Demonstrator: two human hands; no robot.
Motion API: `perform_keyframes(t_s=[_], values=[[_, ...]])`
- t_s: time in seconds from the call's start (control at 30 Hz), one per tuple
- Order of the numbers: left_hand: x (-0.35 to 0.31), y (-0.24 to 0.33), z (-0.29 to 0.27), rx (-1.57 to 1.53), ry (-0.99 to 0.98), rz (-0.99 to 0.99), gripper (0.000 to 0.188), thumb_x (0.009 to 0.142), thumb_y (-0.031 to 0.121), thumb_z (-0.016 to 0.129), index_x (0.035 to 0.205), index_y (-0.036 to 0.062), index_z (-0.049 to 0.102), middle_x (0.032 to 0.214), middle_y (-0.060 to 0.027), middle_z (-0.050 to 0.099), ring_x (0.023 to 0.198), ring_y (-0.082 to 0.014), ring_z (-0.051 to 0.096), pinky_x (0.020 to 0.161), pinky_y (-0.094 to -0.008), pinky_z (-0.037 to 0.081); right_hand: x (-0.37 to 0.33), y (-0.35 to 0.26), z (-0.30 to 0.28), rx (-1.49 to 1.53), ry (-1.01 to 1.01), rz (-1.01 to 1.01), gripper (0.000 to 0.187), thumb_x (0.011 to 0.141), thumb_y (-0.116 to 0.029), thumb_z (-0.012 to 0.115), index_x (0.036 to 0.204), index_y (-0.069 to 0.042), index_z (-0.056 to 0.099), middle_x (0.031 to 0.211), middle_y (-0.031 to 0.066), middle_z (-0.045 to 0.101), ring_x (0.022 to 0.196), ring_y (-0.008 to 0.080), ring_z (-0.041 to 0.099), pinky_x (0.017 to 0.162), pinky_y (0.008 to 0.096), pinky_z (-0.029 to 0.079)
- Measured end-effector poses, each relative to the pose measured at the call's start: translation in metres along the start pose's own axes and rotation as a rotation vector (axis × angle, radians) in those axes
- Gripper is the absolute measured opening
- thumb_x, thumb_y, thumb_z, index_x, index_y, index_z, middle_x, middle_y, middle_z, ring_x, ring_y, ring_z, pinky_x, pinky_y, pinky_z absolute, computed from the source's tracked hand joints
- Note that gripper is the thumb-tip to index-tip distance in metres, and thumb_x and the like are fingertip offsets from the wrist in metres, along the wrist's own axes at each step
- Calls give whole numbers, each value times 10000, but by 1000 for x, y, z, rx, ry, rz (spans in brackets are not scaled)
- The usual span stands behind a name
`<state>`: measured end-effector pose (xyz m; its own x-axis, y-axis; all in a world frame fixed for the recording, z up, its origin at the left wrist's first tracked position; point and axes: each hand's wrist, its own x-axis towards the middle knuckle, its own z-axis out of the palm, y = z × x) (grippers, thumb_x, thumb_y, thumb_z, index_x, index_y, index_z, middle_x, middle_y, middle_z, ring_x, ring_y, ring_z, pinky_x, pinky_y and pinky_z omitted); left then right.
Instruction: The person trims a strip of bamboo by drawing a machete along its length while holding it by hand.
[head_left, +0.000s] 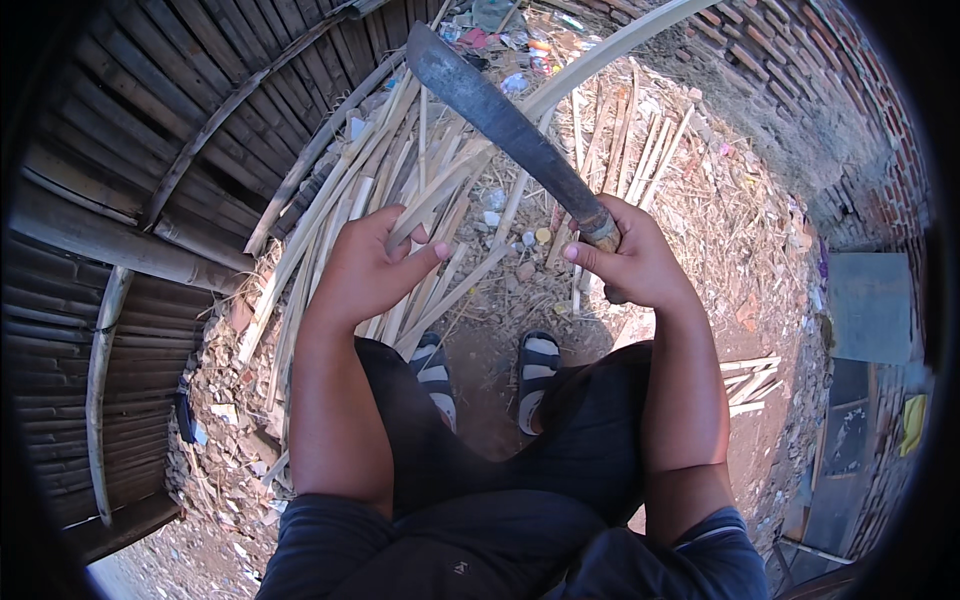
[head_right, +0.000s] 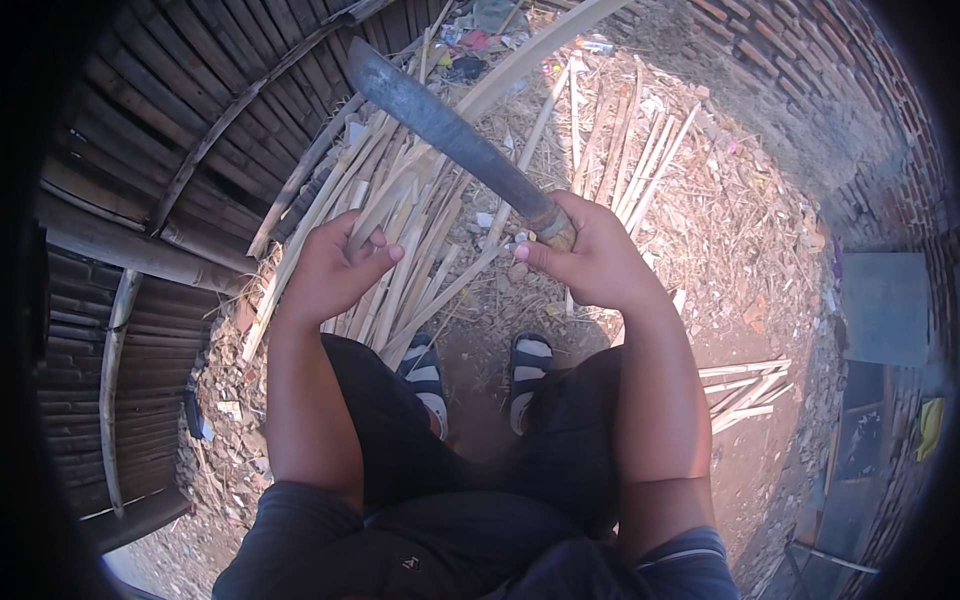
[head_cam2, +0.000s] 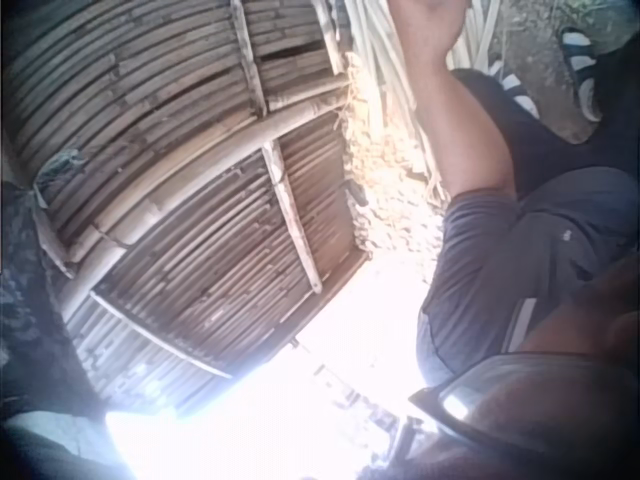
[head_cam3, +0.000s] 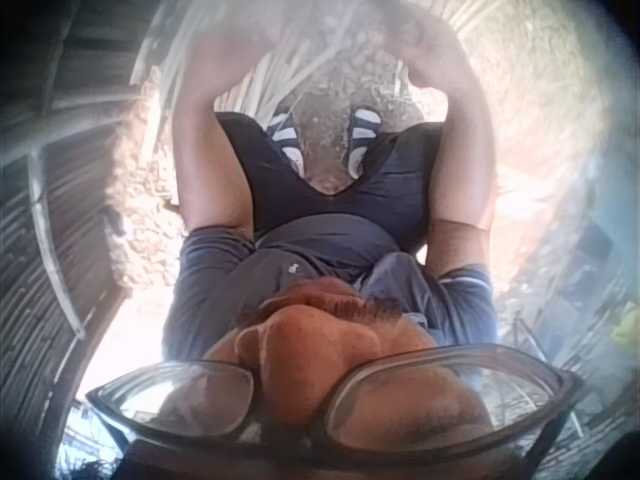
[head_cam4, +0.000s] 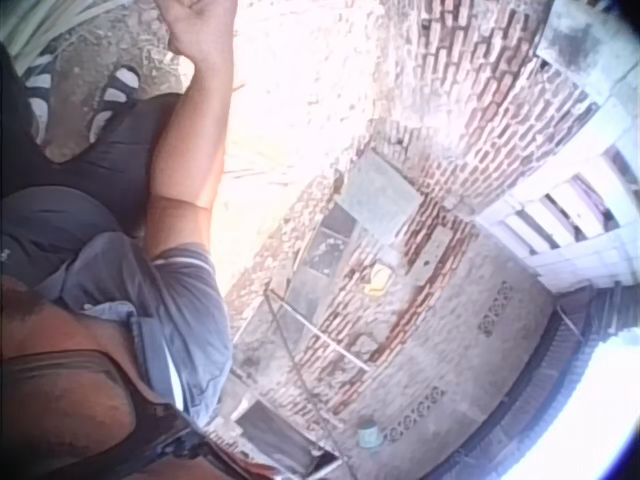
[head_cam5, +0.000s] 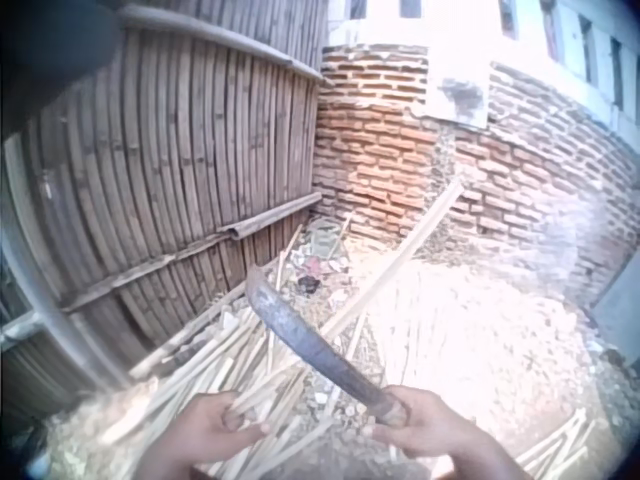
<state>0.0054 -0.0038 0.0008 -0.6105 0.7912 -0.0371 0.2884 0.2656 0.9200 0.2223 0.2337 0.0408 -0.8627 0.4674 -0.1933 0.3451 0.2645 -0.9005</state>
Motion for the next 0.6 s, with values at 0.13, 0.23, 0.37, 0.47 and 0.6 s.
perform_keyframes(t_s=[0.13, 0.23, 0.37, 0.47, 0.6], values=[[-1, -6, 1, -69, -20, -10, 297, 920, 256, 862, 1009, 40, 679, 846, 58, 578, 783, -45, 504, 712, -249, 444, -1, 0, -7, 13, 53, 24, 384, 906, -204, 874, 1187, -28, 680, 902, -9, 673, 823, 108, 625, 732, 311, 527], [1, -1, -1, 48, -34, -39, 304, 918, 260, 864, 1013, 38, 679, 849, 58, 580, 791, -47, 506, 721, -249, 446, -3, -3, -9, 76, 51, 154, 396, 903, -206, 879, 1196, -29, 679, 905, -3, 672, 836, 114, 624, 761, 317, 525], [1, -5, 0, 14, -11, -5, 310, 914, 260, 866, 1022, 40, 675, 857, 59, 583, 795, -46, 505, 720, -248, 450, 0, 2, -3, 15, -2, 24, 408, 895, -215, 887, 1191, -28, 678, 881, -12, 658, 789, 96, 602, 726, 300, 508], [0, 0, -3, 14, -19, -21, 319, 913, 261, 867, 1036, 39, 674, 872, 58, 587, 799, -43, 507, 725, -245, 456, 0, 2, -9, 3, 15, 13, 422, 891, -225, 891, 1191, -18, 677, 880, -4, 662, 795, 98, 605, 733, 300, 508], [0, -2, -2, -13, -29, -41, 318, 912, 260, 868, 1035, 42, 673, 875, 61, 587, 796, -37, 500, 717, -241, 451, 0, 7, -10, -21, 54, -29, 429, 892, -240, 890, 1179, -5, 674, 937, 41, 691, 882, 140, 641, 810, 332, 528]])
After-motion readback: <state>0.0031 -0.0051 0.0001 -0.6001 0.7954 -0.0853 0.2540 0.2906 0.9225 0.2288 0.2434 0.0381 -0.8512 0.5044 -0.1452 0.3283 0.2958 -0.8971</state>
